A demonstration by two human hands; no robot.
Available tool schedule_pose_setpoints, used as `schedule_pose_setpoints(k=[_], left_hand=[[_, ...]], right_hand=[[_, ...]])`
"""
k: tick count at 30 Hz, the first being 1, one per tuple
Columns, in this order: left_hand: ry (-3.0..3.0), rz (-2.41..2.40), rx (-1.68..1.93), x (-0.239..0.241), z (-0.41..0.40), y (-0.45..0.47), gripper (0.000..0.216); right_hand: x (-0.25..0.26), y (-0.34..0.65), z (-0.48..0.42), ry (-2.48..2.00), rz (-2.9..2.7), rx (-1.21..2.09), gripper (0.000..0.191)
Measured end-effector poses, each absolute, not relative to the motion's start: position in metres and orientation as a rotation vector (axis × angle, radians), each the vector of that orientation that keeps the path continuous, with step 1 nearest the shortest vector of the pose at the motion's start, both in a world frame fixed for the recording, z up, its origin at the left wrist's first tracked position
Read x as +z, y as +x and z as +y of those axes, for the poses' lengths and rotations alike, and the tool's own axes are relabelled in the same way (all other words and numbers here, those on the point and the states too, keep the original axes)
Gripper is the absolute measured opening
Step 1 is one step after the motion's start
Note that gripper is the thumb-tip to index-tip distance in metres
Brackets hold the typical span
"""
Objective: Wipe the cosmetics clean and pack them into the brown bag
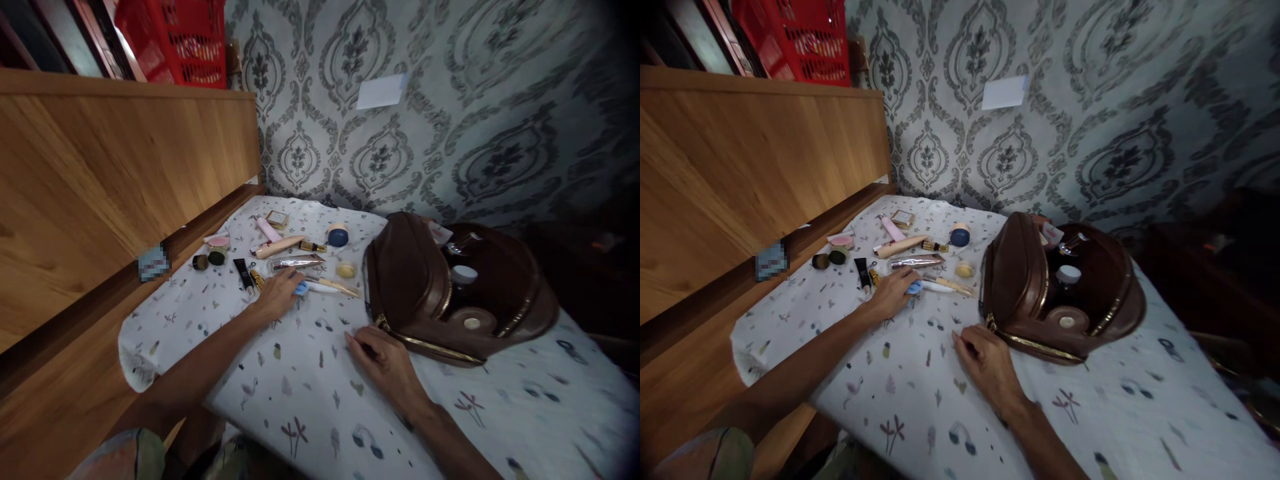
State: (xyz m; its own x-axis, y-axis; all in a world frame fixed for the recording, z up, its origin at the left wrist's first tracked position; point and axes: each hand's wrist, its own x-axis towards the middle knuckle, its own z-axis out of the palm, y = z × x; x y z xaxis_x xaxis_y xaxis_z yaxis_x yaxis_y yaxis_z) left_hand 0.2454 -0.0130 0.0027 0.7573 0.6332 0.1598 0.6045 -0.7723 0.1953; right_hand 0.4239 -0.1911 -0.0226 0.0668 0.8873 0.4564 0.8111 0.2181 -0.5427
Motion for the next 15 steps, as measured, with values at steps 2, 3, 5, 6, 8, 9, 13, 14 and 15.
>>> schedule_pose_setpoints(k=[2,3,5,6,8,9,13,14,15], left_hand=[[2.808,1.044,0.348,0.007,-0.01,0.244,0.03],[2.797,1.097,0.376,0.01,-0.006,0.242,0.031],[2.75,1.288,0.448,0.016,0.005,0.235,0.035],[2.716,1.398,0.486,0.019,0.012,0.23,0.038],[2.635,1.589,0.496,0.022,0.028,0.219,0.042],[2.606,1.644,0.492,0.023,0.035,0.213,0.042],[2.542,1.734,0.457,0.018,0.055,0.2,0.043],[2.54,1.733,0.447,0.016,0.057,0.2,0.043],[2.541,1.725,0.437,0.014,0.058,0.2,0.043]], right_hand=[[-0.022,0.424,-0.191,-1.59,-1.728,0.124,0.046],[-0.022,0.424,-0.191,-1.59,-1.725,0.123,0.046],[-0.022,0.424,-0.192,-1.591,-1.722,0.124,0.046],[-0.022,0.424,-0.192,-1.589,-1.726,0.125,0.045],[-0.021,0.424,-0.192,-1.589,-1.729,0.128,0.045],[-0.021,0.424,-0.192,-1.59,-1.73,0.127,0.044],[-0.021,0.423,-0.193,-1.593,-1.743,0.114,0.044],[-0.021,0.423,-0.193,-1.588,-1.748,0.112,0.044],[-0.021,0.423,-0.193,-1.586,-1.75,0.11,0.045]])
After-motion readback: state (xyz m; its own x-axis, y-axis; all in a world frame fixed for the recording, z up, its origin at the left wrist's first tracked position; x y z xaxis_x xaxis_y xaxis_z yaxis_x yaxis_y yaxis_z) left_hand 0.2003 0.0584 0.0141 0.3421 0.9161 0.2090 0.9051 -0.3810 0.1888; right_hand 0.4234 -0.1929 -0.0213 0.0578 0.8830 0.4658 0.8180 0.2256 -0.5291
